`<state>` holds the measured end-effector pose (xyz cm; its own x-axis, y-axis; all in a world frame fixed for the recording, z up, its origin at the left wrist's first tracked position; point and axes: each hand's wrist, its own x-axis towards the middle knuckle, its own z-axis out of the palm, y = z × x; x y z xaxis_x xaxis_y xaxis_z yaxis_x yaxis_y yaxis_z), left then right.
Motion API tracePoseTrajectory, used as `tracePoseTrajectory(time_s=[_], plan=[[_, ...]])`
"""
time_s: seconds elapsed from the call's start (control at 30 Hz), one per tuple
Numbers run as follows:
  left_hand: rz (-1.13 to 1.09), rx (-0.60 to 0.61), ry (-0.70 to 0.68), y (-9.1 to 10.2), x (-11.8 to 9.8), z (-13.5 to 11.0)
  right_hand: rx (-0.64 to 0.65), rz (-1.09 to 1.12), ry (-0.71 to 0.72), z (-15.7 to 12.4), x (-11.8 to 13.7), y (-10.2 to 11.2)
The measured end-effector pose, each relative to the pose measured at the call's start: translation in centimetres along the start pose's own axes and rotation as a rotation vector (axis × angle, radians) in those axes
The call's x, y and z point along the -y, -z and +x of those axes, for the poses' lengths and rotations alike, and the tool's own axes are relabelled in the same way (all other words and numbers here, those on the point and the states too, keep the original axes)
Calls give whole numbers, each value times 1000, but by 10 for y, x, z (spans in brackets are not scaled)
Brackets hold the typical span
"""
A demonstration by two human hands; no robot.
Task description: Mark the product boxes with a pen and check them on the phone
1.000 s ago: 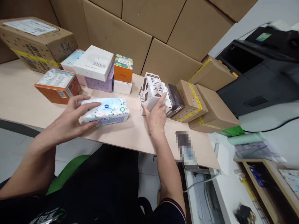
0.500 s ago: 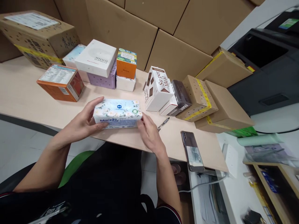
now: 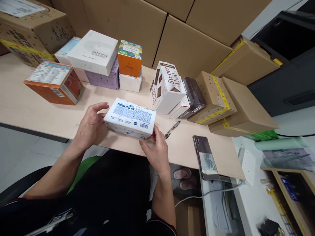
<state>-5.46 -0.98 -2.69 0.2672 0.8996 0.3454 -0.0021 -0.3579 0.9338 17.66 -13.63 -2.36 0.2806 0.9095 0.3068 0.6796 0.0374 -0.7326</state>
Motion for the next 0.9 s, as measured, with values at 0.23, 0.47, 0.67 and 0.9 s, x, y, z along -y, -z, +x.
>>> tracePoseTrajectory(time_s=[0.23, 0.47, 0.67, 0.9], plan=[[125, -15, -19, 2, -8, -9, -36, -130, 142, 0, 3, -1], [-198, -67, -113, 1, -2, -10, -151, 30, 230, -7, -6, 2], [-81, -66, -137, 2, -6, -10, -150, -2, 151, -5, -1, 0], [40, -39, -25, 1, -12, -8, -147, -42, 37, -4, 4, -1]])
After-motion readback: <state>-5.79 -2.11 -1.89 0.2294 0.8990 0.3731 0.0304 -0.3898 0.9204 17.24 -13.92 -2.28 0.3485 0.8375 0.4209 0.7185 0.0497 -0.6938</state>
